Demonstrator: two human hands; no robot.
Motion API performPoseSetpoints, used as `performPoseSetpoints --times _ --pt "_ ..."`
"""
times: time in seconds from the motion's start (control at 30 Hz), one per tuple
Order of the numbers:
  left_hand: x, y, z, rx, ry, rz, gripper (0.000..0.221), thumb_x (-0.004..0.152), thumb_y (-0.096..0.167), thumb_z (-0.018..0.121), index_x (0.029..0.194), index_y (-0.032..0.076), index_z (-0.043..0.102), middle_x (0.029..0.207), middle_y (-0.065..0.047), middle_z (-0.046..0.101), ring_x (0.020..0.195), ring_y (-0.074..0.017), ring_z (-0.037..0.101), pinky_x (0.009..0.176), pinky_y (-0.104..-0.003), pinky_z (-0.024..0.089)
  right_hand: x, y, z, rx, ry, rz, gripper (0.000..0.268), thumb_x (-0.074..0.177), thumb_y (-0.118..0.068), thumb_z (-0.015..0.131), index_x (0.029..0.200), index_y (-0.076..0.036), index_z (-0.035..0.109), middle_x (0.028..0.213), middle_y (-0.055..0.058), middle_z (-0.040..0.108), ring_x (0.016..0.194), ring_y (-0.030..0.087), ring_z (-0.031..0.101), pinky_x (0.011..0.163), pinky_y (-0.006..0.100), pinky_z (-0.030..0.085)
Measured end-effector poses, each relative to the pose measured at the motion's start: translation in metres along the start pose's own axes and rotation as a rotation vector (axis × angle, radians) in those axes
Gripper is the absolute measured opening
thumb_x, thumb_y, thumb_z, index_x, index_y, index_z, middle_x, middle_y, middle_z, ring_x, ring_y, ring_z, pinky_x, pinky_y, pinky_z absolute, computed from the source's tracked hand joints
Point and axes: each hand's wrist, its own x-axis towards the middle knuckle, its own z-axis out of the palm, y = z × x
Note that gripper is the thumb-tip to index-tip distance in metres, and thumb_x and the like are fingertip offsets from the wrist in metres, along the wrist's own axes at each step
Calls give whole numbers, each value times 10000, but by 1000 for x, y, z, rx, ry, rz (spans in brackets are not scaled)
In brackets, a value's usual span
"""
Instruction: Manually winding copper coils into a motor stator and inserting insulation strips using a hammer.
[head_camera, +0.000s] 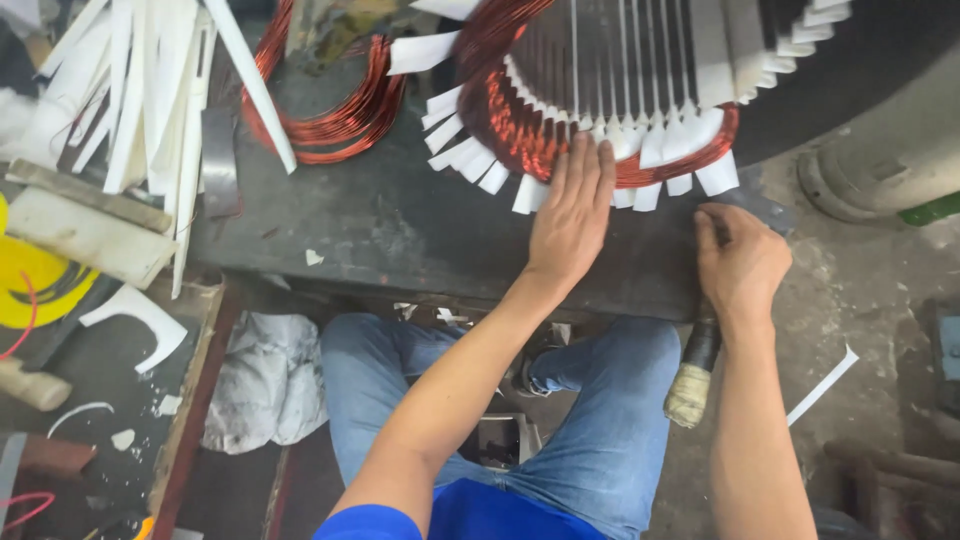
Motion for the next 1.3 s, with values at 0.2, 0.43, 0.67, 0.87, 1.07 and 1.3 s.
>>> performPoseSetpoints --times 0.2,0.43,0.67,0.87,1.07,1.3 --pt "2 -5 -17 205 -169 55 494 1143 120 498 1616 -20 467 1656 -251 502 1588 -362 429 1367 -454 308 0 0 2 54 -49 38 141 1127 -186 715 1164 -140 844 1109 38 835 965 292 784 787 424 561" --pt "2 -4 -19 241 -150 43 496 1145 173 508 1611 5 484 1656 -214 523 1582 -335 453 1372 -435 289 -3 9 8 -2 -54 24 165 1135 -249 716 1193 -178 854 1056 60 828 922 338 775 767 459 561" --pt "2 -5 -22 248 -171 54 519 1144 173 508 1626 -4 433 1659 -189 530 1594 -340 429 1374 -430 296 -4 10 9 18 -64 53 148 1141 -225 718 1184 -180 852 1041 29 823 897 294 767 772 426 551" --pt "1 -4 -19 250 -186 53 525 1145 162 489 1636 -7 413 1678 -211 495 1603 -340 415 1379 -433 285 -4 6 6 34 -43 26 136 1142 -191 732 1174 -152 858 1047 33 829 879 276 771 754 411 561" --pt "2 -4 -20 258 -179 54 518 1145 173 487 1630 0 438 1670 -208 504 1599 -336 416 1376 -431 283 -2 5 5 20 -61 56 141 1142 -208 724 1168 -167 857 1038 24 830 873 274 773 758 411 567" --pt "2 -5 -18 184 -143 65 505 1128 142 463 1600 -34 493 1643 -268 511 1576 -375 451 1367 -462 308 1 1 3 23 -35 37 174 1099 -231 699 1169 -163 843 1112 55 835 989 325 783 796 453 559"
